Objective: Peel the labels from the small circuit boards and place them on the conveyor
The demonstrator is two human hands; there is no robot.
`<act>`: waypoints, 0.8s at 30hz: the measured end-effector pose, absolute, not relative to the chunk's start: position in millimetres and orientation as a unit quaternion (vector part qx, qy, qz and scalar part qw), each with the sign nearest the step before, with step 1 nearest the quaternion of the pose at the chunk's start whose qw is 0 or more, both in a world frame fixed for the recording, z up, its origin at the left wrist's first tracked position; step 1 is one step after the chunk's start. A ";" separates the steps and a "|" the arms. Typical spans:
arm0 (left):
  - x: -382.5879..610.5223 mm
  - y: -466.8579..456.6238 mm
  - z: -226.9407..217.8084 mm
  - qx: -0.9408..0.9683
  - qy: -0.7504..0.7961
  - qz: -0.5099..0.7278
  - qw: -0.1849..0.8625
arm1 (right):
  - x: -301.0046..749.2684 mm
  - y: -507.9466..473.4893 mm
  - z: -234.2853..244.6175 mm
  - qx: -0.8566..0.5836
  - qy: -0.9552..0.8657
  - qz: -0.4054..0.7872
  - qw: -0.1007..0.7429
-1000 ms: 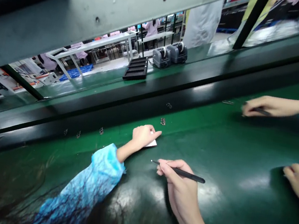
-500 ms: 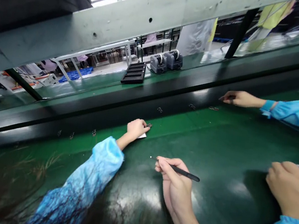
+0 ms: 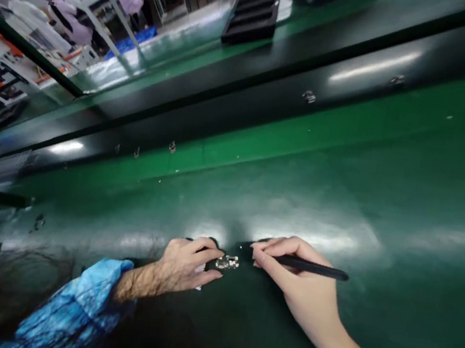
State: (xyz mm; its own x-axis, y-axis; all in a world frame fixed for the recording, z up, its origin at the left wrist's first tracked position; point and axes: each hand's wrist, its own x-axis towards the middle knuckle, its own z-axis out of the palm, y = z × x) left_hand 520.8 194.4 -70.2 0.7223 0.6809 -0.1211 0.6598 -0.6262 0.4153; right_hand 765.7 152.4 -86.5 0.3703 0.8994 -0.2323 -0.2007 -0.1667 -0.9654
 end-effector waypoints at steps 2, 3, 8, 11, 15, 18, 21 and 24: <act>516.6 189.2 -74.2 0.917 0.342 0.039 0.204 | 758.5 141.8 -94.6 -0.607 -0.323 0.490 0.536; 515.6 187.2 -75.4 0.925 0.324 0.050 0.193 | 755.8 138.4 -97.6 -0.611 -0.336 0.489 0.525; 517.1 178.7 -78.6 0.952 0.254 0.139 0.096 | 748.8 135.5 -101.7 -0.632 -0.389 0.457 0.491; 518.6 176.3 -80.4 0.951 0.241 0.190 0.034 | 748.7 135.3 -98.4 -0.636 -0.422 0.447 0.467; 518.7 173.8 -83.5 0.953 0.243 0.175 0.029 | 749.3 133.6 -88.2 -0.637 -0.433 0.446 0.455; 519.0 171.2 -85.6 0.960 0.247 0.116 0.061 | 748.3 135.7 -78.9 -0.637 -0.438 0.460 0.437; 520.8 170.1 -85.7 0.954 0.270 0.049 0.123 | 746.9 138.5 -75.2 -0.630 -0.447 0.453 0.444; 522.9 172.1 -83.5 0.942 0.286 0.043 0.171 | 746.2 139.5 -76.6 -0.633 -0.449 0.442 0.449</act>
State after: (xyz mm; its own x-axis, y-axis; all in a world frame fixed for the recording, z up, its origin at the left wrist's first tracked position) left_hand 522.9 172.1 -83.5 0.8328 0.5534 -0.0166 0.5238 -0.7779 0.3471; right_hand 746.2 139.5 -76.6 0.2051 0.9663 -0.1558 0.1719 -0.1922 -0.9662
